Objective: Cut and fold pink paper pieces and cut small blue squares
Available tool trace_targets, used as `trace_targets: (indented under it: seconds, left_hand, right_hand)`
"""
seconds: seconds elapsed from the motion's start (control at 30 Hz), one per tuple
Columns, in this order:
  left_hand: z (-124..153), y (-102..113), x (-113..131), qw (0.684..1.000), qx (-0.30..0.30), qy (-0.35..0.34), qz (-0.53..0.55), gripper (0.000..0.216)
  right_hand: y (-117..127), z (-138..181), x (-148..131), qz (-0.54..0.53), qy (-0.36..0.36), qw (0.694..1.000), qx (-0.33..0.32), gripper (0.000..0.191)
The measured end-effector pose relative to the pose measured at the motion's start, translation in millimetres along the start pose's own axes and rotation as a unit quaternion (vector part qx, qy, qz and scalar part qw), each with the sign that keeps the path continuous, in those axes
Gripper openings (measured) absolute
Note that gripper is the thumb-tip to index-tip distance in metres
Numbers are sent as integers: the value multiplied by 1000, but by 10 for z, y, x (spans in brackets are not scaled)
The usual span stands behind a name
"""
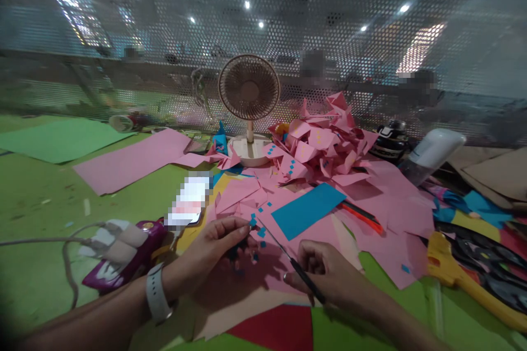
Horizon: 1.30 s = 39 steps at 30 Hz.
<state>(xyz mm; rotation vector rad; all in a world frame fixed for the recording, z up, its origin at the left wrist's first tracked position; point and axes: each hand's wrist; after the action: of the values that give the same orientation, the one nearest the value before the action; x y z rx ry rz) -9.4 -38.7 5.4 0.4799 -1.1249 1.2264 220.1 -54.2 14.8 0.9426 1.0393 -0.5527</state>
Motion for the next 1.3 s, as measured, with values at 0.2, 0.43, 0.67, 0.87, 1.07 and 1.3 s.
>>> trace_targets:
  seconds: [0.2,0.43,0.67,0.87,1.07,1.3]
  left_hand:
    - [0,-1,-10,999,-14,-5,30,27]
    - [15,-30,-5,1000,8,-10,9,28]
    - [-3,-17,0,1000,-7,-9,-18,28]
    - [-20,-4,-14,1000,-10,-13,-25,29]
    - [-42,24,-47,999,-17,-15,-31,29]
    - [-43,23,-46,999,-4,-17,-36,29]
  right_hand:
    - [-7,7,6,15,8,1000,-18,31]
    - [-15,3,-9,28,17,999,-24,30]
    - [-8,7,18,24,13,999,-25,30]
    - [6,15,-34,18,8,999,-26,33]
    - [20,9,-18,18,10,999,-29,33]
    - [14,5,23,20,0,999,-25,35]
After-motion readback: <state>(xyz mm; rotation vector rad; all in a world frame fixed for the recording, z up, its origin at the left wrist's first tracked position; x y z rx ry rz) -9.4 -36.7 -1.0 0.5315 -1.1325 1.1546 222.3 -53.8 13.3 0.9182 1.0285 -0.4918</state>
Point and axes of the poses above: each hand's wrist, its own z-axis away from the middle knuckle, its own y-axis out of the back of the hand, x = y × z, and after that the axes turned 12 degrees about y, right-handed
